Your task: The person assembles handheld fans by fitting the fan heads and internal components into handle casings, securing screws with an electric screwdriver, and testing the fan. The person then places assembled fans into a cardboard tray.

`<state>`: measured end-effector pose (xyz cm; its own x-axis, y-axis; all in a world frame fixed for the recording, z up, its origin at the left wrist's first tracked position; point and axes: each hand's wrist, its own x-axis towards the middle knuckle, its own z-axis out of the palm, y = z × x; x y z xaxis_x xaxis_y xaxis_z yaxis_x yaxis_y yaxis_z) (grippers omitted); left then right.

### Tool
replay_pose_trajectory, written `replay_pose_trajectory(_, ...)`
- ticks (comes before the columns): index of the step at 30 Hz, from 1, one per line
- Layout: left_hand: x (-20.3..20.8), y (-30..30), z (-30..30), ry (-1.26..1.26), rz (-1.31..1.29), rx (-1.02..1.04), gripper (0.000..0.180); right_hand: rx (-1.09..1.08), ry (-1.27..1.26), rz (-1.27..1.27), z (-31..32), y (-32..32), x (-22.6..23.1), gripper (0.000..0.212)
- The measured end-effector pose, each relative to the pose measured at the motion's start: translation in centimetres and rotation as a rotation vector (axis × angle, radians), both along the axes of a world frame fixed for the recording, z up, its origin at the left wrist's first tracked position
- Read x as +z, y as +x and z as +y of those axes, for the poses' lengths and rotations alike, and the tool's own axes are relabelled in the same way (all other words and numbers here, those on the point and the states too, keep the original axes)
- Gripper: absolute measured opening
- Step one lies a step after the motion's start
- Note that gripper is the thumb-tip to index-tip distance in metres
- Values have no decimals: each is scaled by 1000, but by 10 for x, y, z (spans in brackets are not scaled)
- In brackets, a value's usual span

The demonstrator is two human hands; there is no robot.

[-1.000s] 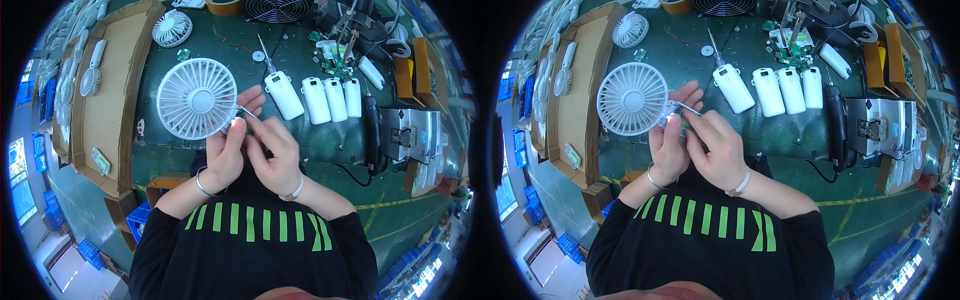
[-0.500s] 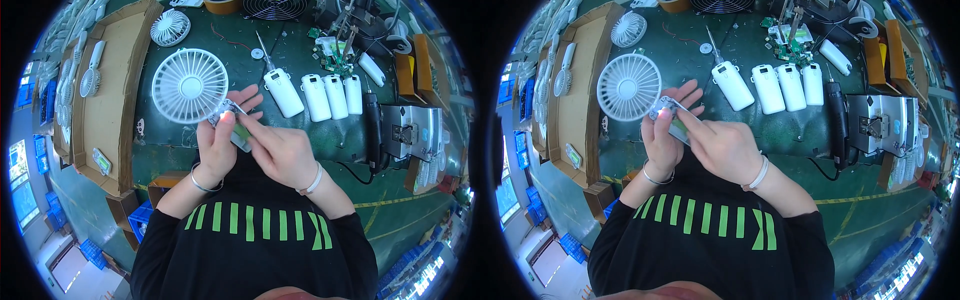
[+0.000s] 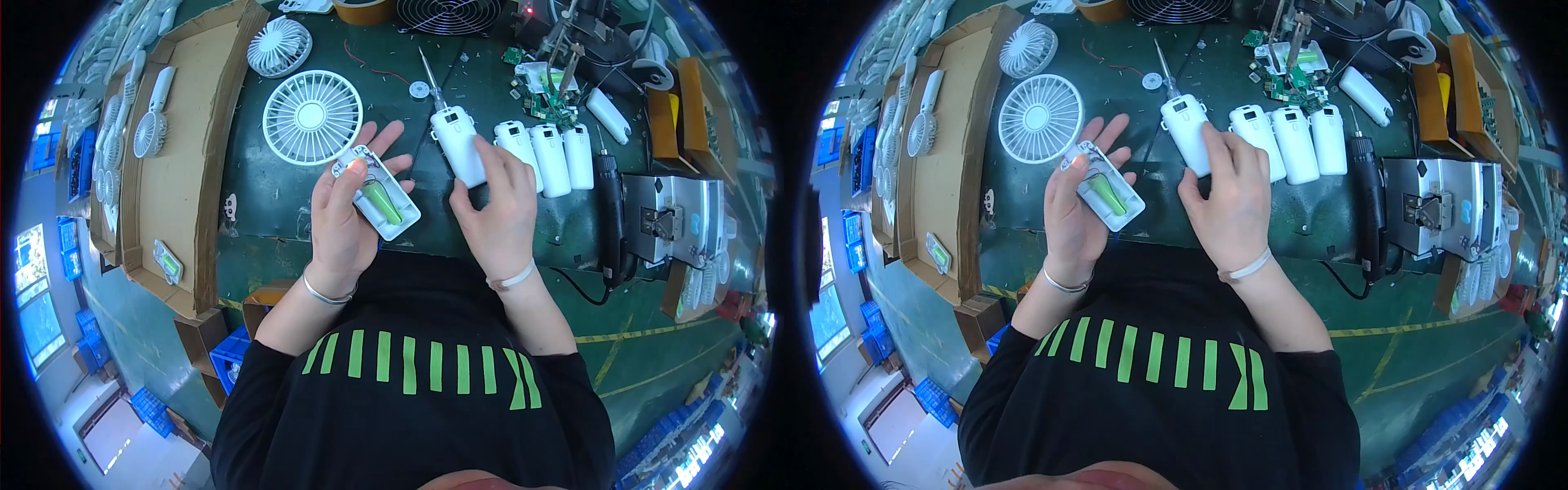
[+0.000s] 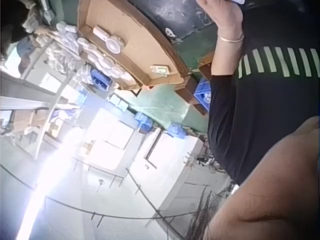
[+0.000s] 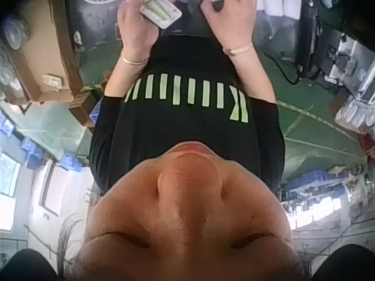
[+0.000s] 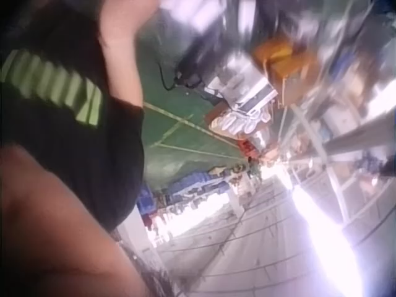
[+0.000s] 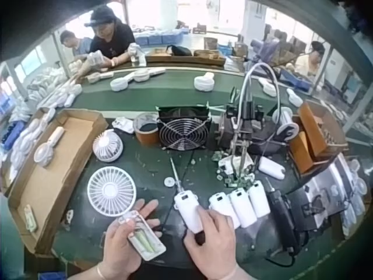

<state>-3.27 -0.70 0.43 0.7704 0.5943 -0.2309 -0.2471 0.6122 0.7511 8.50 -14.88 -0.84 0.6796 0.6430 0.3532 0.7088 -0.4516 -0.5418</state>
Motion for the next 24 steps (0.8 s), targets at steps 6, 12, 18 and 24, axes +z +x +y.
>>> replay_pose_trajectory(6,-11,0,-2,-46,-18,73,35,168,262,419,-4,-14,9,55)
replay_pose_trajectory(12,-12,5,-10,-3,-88,69,45,342,293,342,6,-32,10,49)
replay_pose_trajectory(18,-6,5,-16,111,36,80,38,359,274,254,9,-41,10,50)
replay_pose_trajectory(24,-6,4,-19,150,62,84,39,344,204,166,6,-47,7,54)
